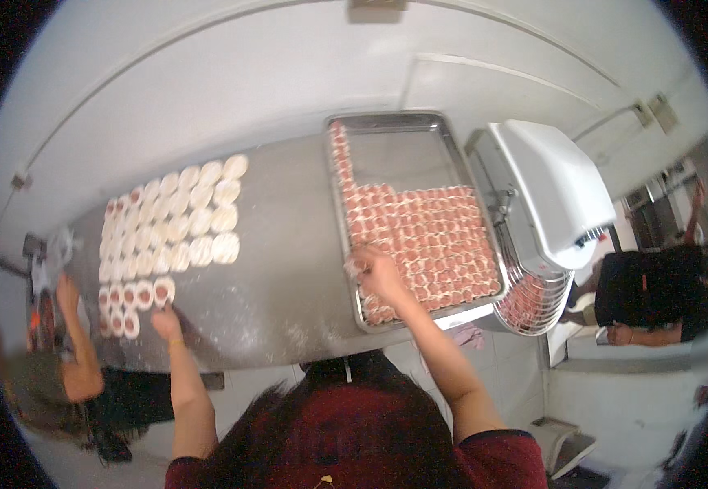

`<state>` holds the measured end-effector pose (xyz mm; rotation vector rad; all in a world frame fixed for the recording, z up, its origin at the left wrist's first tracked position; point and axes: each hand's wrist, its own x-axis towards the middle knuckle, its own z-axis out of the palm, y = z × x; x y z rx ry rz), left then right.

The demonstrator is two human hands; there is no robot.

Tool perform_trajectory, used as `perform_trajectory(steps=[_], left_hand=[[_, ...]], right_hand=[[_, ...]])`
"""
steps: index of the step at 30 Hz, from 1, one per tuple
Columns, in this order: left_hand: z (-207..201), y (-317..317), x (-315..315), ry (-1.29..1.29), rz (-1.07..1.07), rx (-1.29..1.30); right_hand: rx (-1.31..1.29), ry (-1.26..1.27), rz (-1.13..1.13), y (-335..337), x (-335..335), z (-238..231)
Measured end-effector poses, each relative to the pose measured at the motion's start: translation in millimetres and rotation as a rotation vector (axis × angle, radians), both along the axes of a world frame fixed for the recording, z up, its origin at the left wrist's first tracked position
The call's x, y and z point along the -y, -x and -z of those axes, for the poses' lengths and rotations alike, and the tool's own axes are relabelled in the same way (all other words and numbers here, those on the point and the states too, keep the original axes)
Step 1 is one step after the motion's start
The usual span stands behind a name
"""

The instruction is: The person places small meat portions onto round dough discs, folds them into dumplings, and arranges them on a metal tray. Another person works alongside, performing the same task on the same table.

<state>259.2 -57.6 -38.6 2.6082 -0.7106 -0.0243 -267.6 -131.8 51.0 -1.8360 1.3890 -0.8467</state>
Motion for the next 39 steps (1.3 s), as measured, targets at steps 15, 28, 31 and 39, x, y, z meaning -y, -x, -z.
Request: perform_trajectory(steps=[15, 28, 31, 39], left_hand=[[1, 162, -61, 0.217, 0.055, -0.105], [7, 196, -79, 0.246, 0.075, -0.141], [6, 199, -79, 0.263, 0.079, -0.133], [6, 200, -80, 0.232, 0.079, -0.108]], right_hand=[[-0.456, 0.018, 0.046, 119, 230, 37], [-0.509, -0.102, -0.292, 116, 236, 37], [-0.571, -0.139, -0.347, 113, 235, 27], [-0.642, -0.16, -0.4, 112, 238, 31]])
